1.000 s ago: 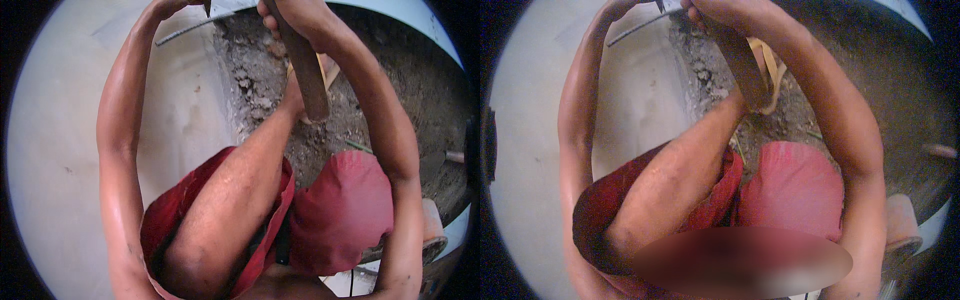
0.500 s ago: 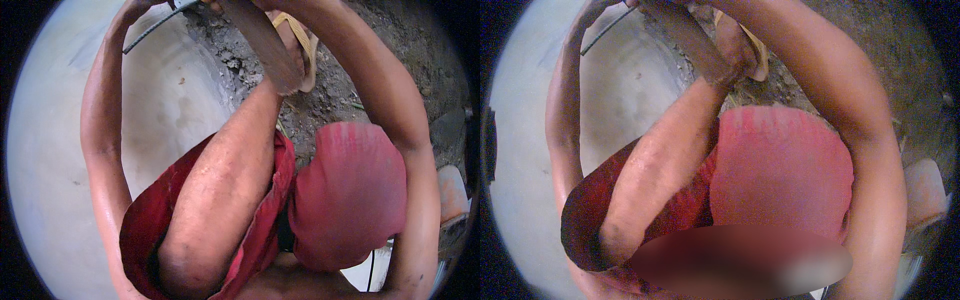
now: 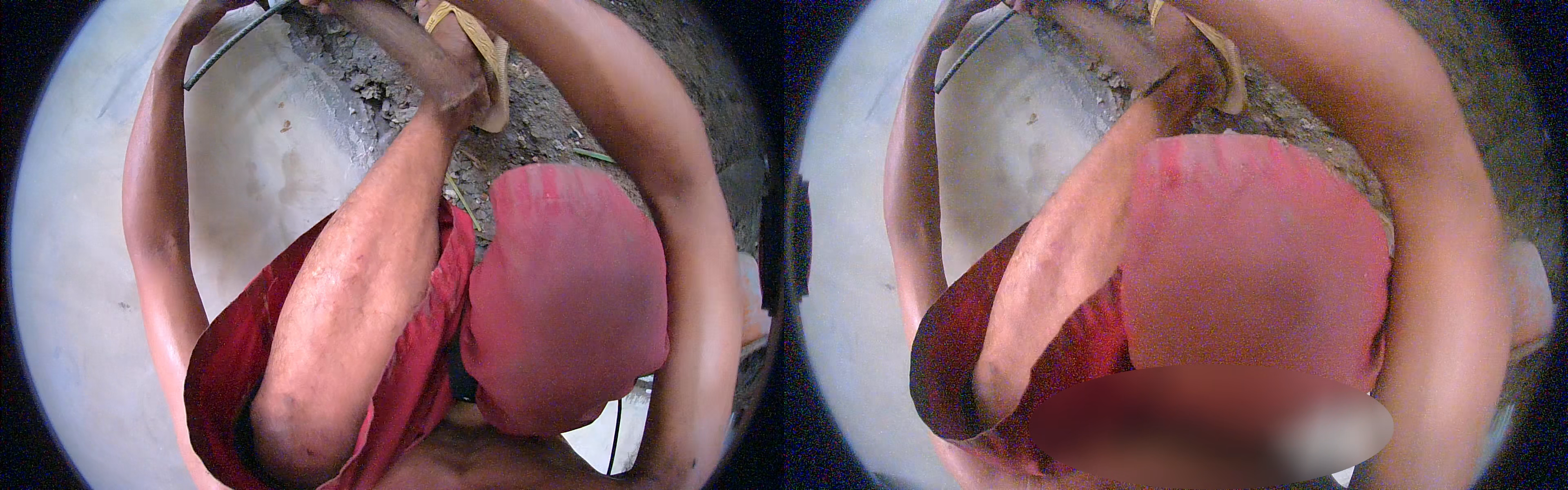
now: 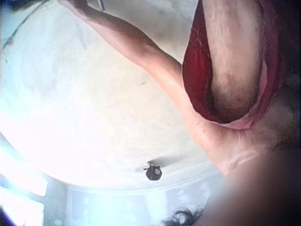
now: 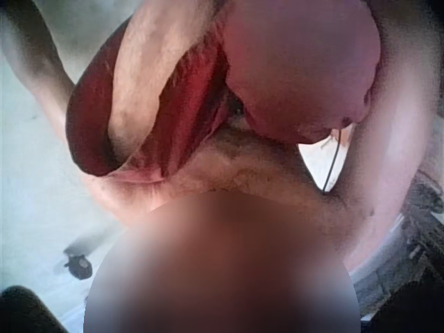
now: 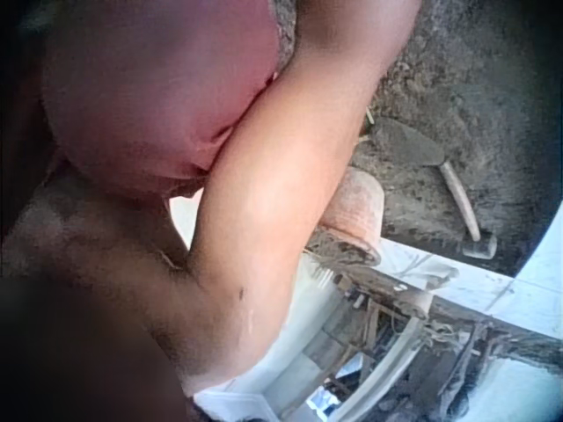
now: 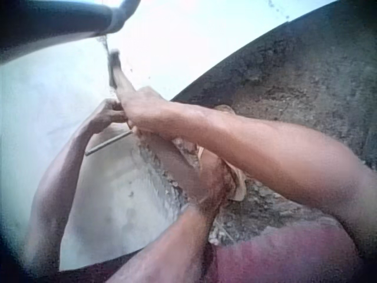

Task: The person prepares the floor by spreading and leveling cement with a trowel and hammer. They then place a large white tile onto the prepared area, adjusting its position to align with existing tiles.

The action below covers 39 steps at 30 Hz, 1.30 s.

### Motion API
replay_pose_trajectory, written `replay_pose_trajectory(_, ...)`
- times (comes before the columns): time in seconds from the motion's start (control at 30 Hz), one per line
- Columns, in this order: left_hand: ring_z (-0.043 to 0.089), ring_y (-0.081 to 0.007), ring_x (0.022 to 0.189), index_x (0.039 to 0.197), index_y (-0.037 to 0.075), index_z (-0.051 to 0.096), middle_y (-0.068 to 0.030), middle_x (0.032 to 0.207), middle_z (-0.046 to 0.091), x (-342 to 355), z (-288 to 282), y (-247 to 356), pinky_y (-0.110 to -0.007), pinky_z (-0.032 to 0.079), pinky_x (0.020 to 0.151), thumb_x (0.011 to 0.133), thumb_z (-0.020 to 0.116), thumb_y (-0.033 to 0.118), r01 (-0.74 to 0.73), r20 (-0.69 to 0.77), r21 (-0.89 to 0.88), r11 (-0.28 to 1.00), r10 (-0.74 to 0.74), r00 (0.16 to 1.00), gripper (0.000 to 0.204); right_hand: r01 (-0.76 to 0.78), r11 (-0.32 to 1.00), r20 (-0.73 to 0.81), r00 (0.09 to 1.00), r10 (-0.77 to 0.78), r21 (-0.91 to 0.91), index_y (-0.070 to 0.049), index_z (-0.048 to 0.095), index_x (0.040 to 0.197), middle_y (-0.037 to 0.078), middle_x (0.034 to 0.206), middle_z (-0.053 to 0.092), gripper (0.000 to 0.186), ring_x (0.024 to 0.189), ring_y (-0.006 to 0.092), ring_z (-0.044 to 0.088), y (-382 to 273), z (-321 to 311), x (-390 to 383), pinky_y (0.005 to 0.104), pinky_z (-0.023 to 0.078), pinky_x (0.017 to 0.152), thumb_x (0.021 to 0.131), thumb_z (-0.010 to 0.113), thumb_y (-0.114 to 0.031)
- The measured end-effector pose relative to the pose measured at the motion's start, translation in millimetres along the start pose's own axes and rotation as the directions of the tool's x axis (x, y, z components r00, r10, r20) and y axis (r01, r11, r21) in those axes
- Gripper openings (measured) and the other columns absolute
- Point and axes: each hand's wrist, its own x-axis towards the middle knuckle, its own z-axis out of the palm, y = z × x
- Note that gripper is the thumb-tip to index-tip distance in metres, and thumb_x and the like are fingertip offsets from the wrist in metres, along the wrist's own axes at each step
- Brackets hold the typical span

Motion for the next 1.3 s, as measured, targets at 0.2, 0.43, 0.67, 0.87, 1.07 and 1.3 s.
replay_pose_trajectory(0.2,0.061,-0.0132,0.081,0.094,-0.002,0.068,-0.0052,0.088,0.067,-1,1,7,-0.028,0.047,0.076,0.081,0.068,0.013,-0.051,-0.031,0.155,0.987,0.057,0.998,0.020,0.163,0.980,-0.023,0.986,-0.167,-0.112,0.004,0.051,0.106,0.011,0.068,0.057,0.043,0.056,0.0217,0.057,31,1,41,0.0348,0.049,0.051,0.097,0.032,-0.034)
replay_pose_trajectory(0.43,0.061,-0.0129,0.083,0.092,-0.001,0.068,-0.0047,0.088,0.067,-4,1,-7,-0.028,0.048,0.076,0.083,0.068,0.017,-0.003,0.000,0.077,0.997,0.003,1.000,0.021,-0.216,0.944,0.055,0.976,0.209,0.249,0.003,0.051,0.112,0.012,0.065,0.057,0.061,0.050,0.0224,0.055,7,0,34,0.0349,0.045,0.047,0.097,0.025,-0.050)
replay_pose_trajectory(0.67,0.059,-0.0123,0.081,0.094,-0.001,0.068,-0.0030,0.089,0.066,-2,2,-4,-0.029,0.047,0.074,0.082,0.070,0.016,0.009,-0.041,0.087,0.996,-0.006,0.999,0.020,0.018,0.997,0.050,0.999,-0.014,-0.071,0.005,0.048,0.121,0.019,0.078,0.060,0.060,0.069,0.0288,0.059,21,2,33,0.0392,0.047,0.063,0.096,0.025,-0.045)
replay_pose_trajectory(0.87,0.060,-0.0155,0.088,0.096,0.000,0.067,-0.0049,0.092,0.067,5,2,-11,-0.029,0.048,0.077,0.082,0.069,0.016,0.024,-0.038,-0.003,1.000,-0.024,0.999,0.021,0.051,0.966,0.133,0.991,-0.017,-0.255,0.007,0.047,0.121,0.023,0.089,0.062,0.049,0.085,0.0325,0.061,22,-5,50,0.0407,0.048,0.076,0.096,0.029,-0.031)
replay_pose_trajectory(1.07,0.061,-0.0173,0.092,0.105,-0.001,0.062,-0.0075,0.100,0.064,-20,-11,-16,-0.028,0.050,0.079,0.085,0.065,0.013,0.139,-0.043,-0.286,0.948,-0.158,0.986,0.025,-0.138,0.972,0.255,0.949,0.185,-0.189,0.009,0.057,0.105,0.022,0.087,0.062,0.044,0.080,0.0296,0.062,13,-5,59,0.0390,0.049,0.070,0.091,0.041,-0.030)
replay_pose_trajectory(1.3,0.059,-0.0153,0.095,0.105,0.003,0.058,-0.0060,0.102,0.061,-34,-31,17,-0.028,0.049,0.084,0.087,0.063,0.014,0.047,-0.206,-0.352,0.935,-0.126,0.970,0.021,-0.073,0.973,0.110,0.989,0.099,-0.218,0.010,0.057,0.098,0.018,0.079,0.059,0.037,0.069,0.0262,0.059,-2,-16,36,0.0378,0.048,0.061,0.086,0.046,-0.022)
